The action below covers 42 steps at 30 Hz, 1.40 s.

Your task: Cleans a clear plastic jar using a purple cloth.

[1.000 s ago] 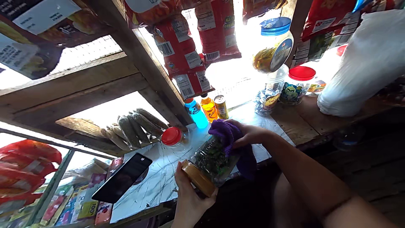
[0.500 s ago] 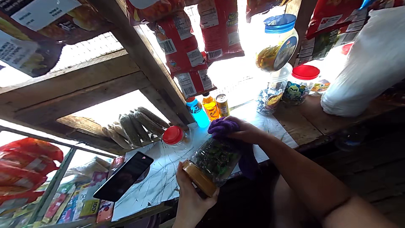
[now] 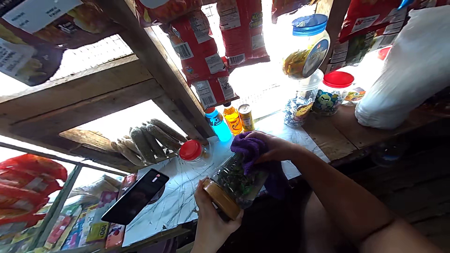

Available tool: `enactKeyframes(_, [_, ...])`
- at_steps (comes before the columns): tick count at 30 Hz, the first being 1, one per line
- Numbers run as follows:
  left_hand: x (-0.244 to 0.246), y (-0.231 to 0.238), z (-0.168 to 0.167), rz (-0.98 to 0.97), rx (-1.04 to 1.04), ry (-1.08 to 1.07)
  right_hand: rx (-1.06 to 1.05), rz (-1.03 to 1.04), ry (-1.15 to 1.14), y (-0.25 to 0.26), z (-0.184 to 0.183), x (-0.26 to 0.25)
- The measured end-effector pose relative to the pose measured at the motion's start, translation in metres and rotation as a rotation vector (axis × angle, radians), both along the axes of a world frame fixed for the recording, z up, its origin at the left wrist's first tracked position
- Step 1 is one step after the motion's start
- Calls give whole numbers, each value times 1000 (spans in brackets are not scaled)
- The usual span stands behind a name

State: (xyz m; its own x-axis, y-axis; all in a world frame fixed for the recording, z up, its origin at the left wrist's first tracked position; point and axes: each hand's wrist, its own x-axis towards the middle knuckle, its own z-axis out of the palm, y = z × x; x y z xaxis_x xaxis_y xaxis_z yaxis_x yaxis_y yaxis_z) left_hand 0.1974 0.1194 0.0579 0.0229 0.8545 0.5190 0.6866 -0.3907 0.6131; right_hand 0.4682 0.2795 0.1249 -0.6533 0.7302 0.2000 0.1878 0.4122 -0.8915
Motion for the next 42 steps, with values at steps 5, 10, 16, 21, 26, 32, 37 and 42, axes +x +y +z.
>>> enactKeyframes(5, [2,0,0,8,14,27,140,-128,41,-2,-1,-7])
enactKeyframes(10, [2,-3,-2,20,-4,18,141,-90,-82,-6,4,-10])
enactKeyframes(16, [0,-2,-4,9,-8,22,61,1,-313,-20,19,-7])
enactKeyframes(21, [1,1,-3,3,10,32,112,-28,-273,-19,15,-6])
enactKeyframes(26, [1,1,1,-3,13,47,165,-169,-219,-21,17,-15])
enactKeyframes(32, [6,-1,1,10,31,42,272,-248,-71,-15,6,-21])
enactKeyframes(37, [5,-2,-1,11,17,20,265,-134,-136,-16,6,-19])
enactKeyframes(42, [3,-2,-2,5,-8,9,227,16,-320,-31,20,-11])
